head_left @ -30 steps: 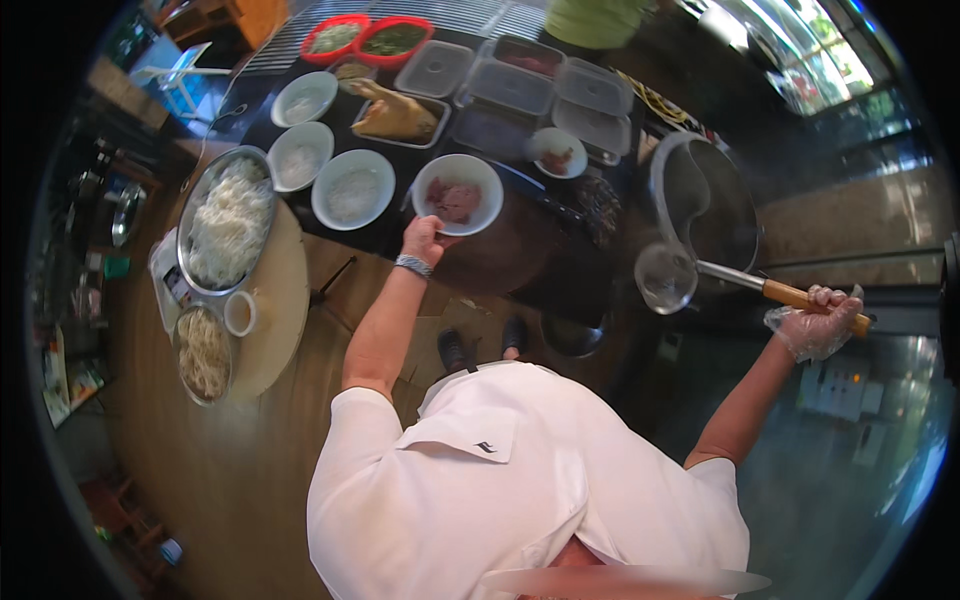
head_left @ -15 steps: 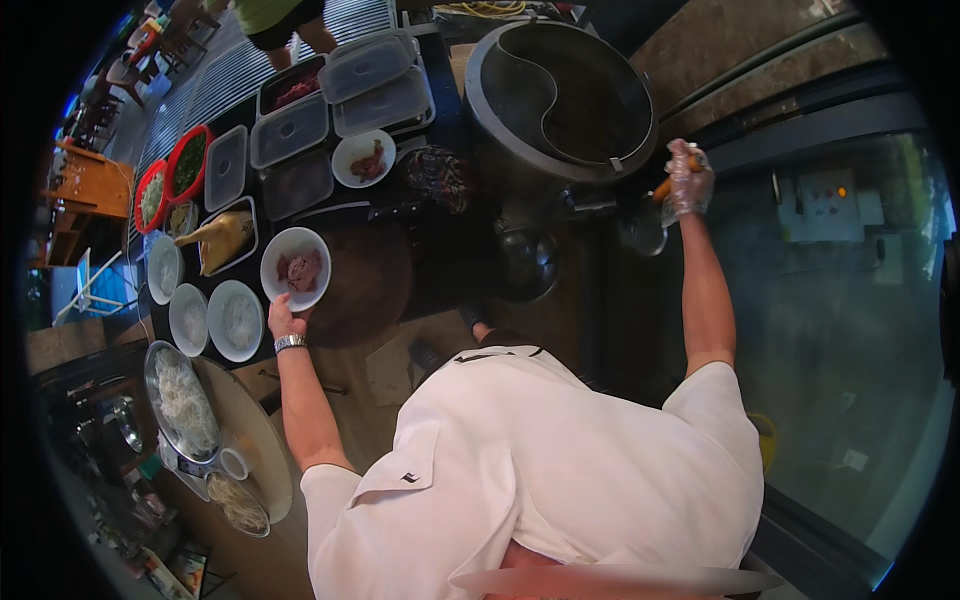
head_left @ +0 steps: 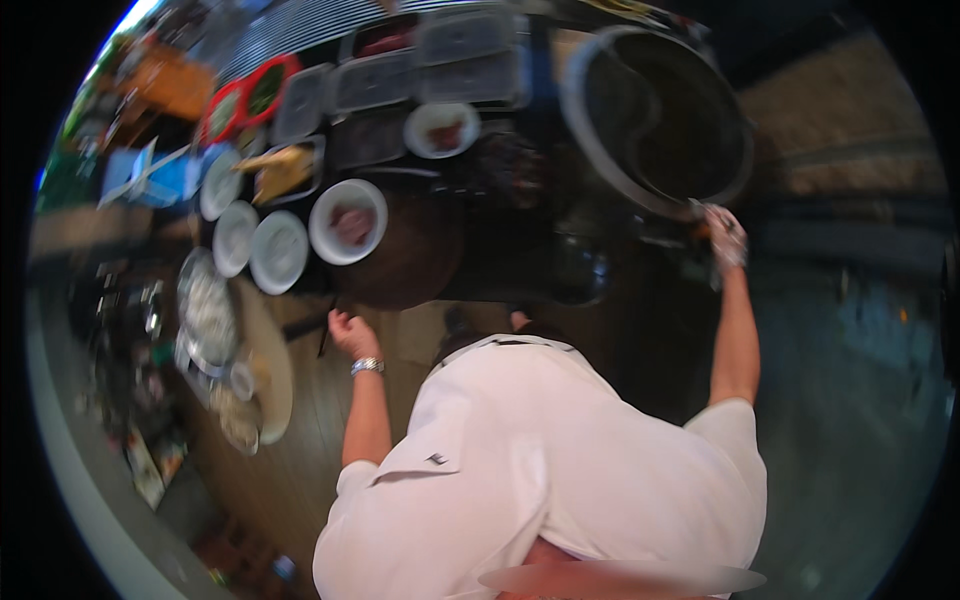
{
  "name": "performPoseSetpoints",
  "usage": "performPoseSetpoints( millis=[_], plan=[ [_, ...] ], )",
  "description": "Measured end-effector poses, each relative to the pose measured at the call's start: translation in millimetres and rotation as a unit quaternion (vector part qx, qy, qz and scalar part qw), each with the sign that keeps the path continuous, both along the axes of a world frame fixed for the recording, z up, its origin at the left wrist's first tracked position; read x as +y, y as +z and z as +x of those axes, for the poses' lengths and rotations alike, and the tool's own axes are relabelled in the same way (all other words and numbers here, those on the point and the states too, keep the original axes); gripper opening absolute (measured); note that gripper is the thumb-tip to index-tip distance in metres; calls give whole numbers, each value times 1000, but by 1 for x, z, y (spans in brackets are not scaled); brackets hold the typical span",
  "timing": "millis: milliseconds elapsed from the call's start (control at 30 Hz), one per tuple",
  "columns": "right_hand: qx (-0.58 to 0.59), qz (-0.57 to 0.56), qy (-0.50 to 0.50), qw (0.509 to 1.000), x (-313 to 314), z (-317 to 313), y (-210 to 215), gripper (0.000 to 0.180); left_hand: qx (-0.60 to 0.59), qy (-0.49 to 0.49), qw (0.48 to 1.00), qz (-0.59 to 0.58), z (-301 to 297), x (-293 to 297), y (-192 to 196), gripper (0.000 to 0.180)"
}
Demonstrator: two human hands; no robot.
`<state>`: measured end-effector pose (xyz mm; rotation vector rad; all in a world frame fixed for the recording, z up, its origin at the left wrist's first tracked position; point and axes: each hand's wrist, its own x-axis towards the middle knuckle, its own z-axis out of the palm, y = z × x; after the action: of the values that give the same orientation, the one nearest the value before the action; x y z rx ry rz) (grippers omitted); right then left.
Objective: The person assembles bowls of noodle soup by adding noodles, sliced meat, and vegetables, then ladles hot broth over the ingredients. They handle bowls, containers, and a ladle while working at a food stall counter.
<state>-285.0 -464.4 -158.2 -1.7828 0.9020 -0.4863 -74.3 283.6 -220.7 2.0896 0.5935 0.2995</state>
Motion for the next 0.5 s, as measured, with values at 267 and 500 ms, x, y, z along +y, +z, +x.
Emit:
performPoseSetpoints(
  millis=[267,500],
  plan=[
    [387,88,-103,912,-14,-1,2,42,77,1,996,-41,-23,-6,-3,45],
    [439,69,303,843,149,90,10,24,-21,-131,978,159,10,-22,46,20]
  ],
)
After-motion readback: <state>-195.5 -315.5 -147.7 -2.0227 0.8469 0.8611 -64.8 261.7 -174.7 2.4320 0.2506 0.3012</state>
